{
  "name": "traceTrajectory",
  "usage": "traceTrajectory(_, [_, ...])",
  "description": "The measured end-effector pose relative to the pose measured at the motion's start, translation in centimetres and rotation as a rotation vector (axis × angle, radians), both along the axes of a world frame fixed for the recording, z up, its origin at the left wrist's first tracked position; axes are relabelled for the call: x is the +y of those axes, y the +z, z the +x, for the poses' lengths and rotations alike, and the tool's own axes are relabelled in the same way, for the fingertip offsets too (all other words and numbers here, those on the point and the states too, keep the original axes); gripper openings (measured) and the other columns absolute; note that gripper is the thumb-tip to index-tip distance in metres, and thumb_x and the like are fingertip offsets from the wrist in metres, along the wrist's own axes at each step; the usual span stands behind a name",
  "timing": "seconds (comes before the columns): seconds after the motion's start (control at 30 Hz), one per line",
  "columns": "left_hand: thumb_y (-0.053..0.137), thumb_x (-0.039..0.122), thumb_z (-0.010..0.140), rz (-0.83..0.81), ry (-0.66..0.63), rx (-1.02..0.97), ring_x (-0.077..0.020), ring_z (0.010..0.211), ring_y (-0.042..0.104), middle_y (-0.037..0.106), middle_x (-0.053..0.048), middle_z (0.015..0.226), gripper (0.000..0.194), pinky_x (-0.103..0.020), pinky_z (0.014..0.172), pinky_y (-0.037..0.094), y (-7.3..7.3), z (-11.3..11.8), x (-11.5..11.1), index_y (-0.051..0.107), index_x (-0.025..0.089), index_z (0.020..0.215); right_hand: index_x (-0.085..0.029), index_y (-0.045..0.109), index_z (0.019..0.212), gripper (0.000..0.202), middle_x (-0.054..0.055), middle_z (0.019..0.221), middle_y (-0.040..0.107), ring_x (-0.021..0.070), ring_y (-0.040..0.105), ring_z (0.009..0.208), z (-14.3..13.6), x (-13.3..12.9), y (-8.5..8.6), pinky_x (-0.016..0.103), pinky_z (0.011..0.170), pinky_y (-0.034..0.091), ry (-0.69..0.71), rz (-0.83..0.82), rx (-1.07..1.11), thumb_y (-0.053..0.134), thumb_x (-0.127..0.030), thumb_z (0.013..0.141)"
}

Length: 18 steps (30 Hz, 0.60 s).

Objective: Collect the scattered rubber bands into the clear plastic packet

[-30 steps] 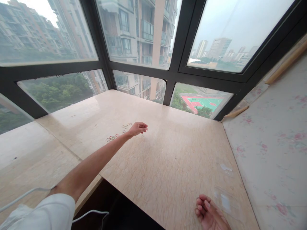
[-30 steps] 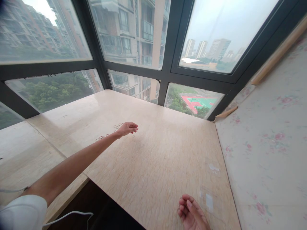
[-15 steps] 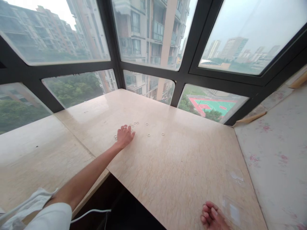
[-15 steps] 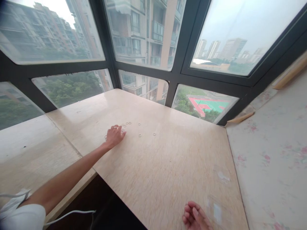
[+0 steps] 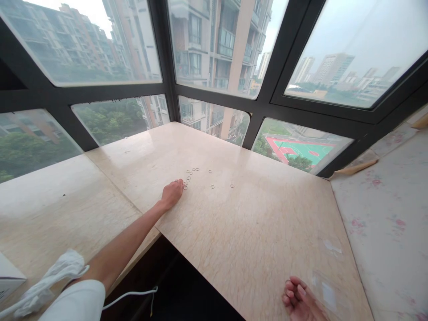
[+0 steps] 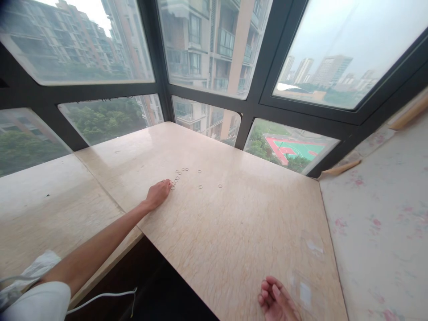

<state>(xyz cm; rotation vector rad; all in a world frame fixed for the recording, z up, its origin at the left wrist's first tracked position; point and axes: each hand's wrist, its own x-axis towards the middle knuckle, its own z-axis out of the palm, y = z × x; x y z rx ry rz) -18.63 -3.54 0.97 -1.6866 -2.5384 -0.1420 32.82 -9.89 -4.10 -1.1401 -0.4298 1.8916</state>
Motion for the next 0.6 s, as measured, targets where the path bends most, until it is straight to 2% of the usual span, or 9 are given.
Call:
traceTrajectory(0.17, [0.031, 0.038, 0.096, -0.055, -0.013, -0.116, -0.0237, 0.078, 0.063, 0.068, -0.011, 0.089, 0.031, -0.029, 0.066, 0.04, 0.3, -0.8, 0.3, 0.054, 0.018, 0.101, -0.02, 0.071, 0.087, 0.031, 0.005, 0.081, 0.069, 0.0171, 0.064, 0.07, -0.1, -0.1, 0.2, 0.032, 0.065, 0.056, -0.006, 0.001, 0.03, 0.085, -0.026, 0.059])
traceTrajectory(0.33, [0.045, 0.036, 0.089, 0.162, 0.086, -0.48, -0.021, 0.077, 0.062, 0.066, -0.006, 0.077, 0.022, -0.027, 0.065, 0.04, 1.4, -0.7, 1.0, 0.058, 0.018, 0.084, -0.02, 0.072, 0.085, 0.032, 0.004, 0.08, 0.07, 0.0147, 0.064, 0.07, -0.4, -0.2, 0.4, 0.028, 0.066, 0.056, -0.017, -0.054, 0.095, 0.086, -0.023, 0.057])
traceTrajectory(0.4, [0.045, 0.035, 0.088, 0.214, 0.104, -0.579, -0.0189, 0.073, 0.061, 0.064, -0.004, 0.071, 0.023, -0.026, 0.062, 0.041, 1.8, 0.2, 1.6, 0.057, 0.017, 0.079, -0.019, 0.072, 0.085, 0.032, 0.004, 0.079, 0.07, 0.0144, 0.064, 0.069, -0.7, -0.3, 0.7, 0.027, 0.064, 0.056, -0.03, -0.057, 0.097, 0.087, -0.022, 0.057])
traceTrajectory(0.5, [0.046, 0.038, 0.088, 0.164, 0.037, -0.71, -0.0148, 0.06, 0.06, 0.062, -0.003, 0.068, 0.027, -0.024, 0.053, 0.043, 2.3, 2.7, 2.7, 0.057, 0.016, 0.08, -0.019, 0.072, 0.085, 0.032, 0.003, 0.078, 0.069, 0.0138, 0.064, 0.068, -1.3, -0.5, 1.6, 0.026, 0.063, 0.056, -0.053, -0.047, 0.09, 0.086, -0.023, 0.057])
traceTrajectory(0.6, [0.055, 0.036, 0.084, 0.025, -0.159, -1.131, -0.0145, 0.062, 0.063, 0.065, -0.006, 0.079, 0.025, -0.024, 0.05, 0.047, 2.9, 5.9, 3.4, 0.058, 0.013, 0.093, -0.018, 0.071, 0.085, 0.034, 0.003, 0.076, 0.069, 0.0134, 0.063, 0.067, -1.9, -0.6, 2.4, 0.025, 0.061, 0.055, -0.085, -0.045, 0.085, 0.087, -0.022, 0.055])
